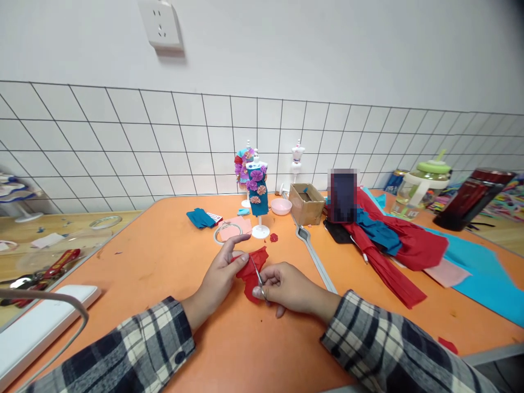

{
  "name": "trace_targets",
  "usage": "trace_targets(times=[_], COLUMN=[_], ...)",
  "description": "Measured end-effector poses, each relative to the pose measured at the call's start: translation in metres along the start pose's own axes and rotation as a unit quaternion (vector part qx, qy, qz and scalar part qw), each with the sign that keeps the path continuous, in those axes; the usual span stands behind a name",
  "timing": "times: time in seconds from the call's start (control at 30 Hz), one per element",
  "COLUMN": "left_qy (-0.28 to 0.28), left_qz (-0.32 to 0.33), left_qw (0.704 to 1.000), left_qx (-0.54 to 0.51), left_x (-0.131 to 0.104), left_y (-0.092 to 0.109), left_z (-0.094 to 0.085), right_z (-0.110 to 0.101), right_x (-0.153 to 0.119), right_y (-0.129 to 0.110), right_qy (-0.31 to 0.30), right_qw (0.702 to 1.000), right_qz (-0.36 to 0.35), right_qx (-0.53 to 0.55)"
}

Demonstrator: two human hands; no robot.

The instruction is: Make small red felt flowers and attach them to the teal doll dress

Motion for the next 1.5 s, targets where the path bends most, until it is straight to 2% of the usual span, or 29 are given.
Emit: trace_targets(times=[0.37, 1.03, 1.5], left_qy=[0.003, 0.012, -0.015], left_qz=[0.007, 0.008, 0.005], left_qw=[1.000, 0.999, 0.998], left_qx=[0.003, 0.037, 0.062], left_x=[-0.003, -0.006, -0.007], left_y=[0.000, 0.005, 0.006], left_z=[0.001, 0.008, 0.011], right_z=[0.000, -0.001, -0.001], right_x=[-0.003, 0.000, 0.000], right_y=[-0.006, 0.001, 0.001], right_qy=[-0.029, 0.000, -0.009], right_qw=[0.999, 1.000, 1.000], right_qz=[-0.019, -0.012, -0.010], right_qx=[0.002, 0.014, 0.025])
Point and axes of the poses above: each hand's wrist, its own x-axis towards the middle knuckle, its own z-axis out of the palm, y = z × x, the point moved 1 cm from there along x, towards the middle knuckle, and after that the axes turned 12 degrees about -z, right-handed, at the moved point
